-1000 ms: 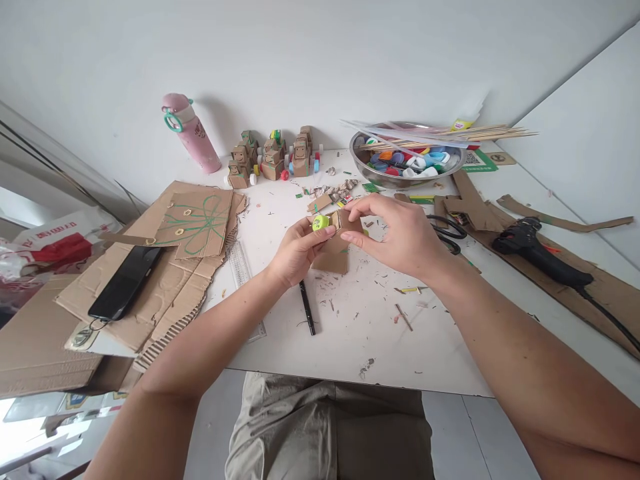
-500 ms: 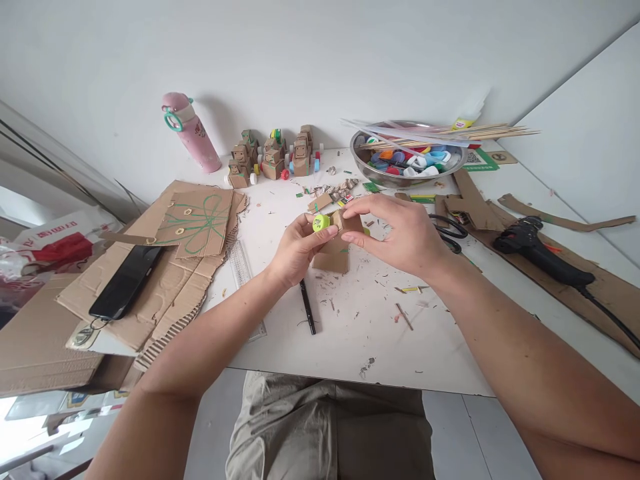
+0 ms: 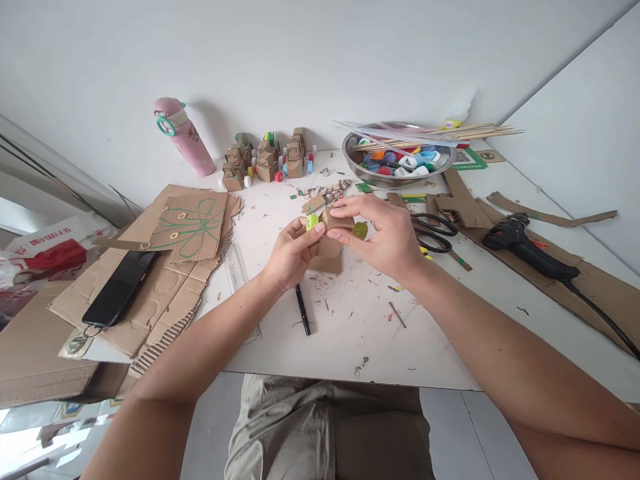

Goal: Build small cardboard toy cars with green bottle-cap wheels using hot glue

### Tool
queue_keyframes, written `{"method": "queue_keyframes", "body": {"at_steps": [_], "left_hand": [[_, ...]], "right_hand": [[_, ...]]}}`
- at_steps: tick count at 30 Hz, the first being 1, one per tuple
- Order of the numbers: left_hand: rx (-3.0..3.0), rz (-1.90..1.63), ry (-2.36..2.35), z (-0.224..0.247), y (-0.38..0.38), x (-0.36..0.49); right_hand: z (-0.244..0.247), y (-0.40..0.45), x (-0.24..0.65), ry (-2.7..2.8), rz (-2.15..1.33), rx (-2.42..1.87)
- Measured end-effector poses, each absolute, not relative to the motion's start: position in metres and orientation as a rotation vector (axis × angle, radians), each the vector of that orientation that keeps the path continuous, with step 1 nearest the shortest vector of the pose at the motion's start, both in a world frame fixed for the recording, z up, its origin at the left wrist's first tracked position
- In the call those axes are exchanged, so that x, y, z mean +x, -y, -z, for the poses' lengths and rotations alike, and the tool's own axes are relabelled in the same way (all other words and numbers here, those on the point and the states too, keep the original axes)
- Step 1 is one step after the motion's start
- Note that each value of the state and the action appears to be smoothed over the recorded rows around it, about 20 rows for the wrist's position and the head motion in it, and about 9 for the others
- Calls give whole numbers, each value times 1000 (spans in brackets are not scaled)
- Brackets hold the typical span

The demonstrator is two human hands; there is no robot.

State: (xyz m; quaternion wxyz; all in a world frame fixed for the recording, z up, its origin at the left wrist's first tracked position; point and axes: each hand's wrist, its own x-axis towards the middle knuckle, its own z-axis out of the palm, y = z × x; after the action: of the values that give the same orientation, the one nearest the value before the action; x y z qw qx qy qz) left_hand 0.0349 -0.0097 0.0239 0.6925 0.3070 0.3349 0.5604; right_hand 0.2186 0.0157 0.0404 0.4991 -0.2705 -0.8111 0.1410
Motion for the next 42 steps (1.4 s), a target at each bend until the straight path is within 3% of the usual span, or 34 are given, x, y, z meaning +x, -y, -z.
{"method": "queue_keyframes", "body": {"at_steps": [17, 30, 42], "left_hand": [[801, -1179, -741, -20, 7, 27], [788, -1226, -707, -38, 7, 25], [824, -1199, -738, -39, 4, 19]], "right_hand": [[-37, -7, 204, 1999, -276, -667], [-54, -12, 219, 1765, -910, -627], [-54, -11, 220, 1824, -731, -681]]}}
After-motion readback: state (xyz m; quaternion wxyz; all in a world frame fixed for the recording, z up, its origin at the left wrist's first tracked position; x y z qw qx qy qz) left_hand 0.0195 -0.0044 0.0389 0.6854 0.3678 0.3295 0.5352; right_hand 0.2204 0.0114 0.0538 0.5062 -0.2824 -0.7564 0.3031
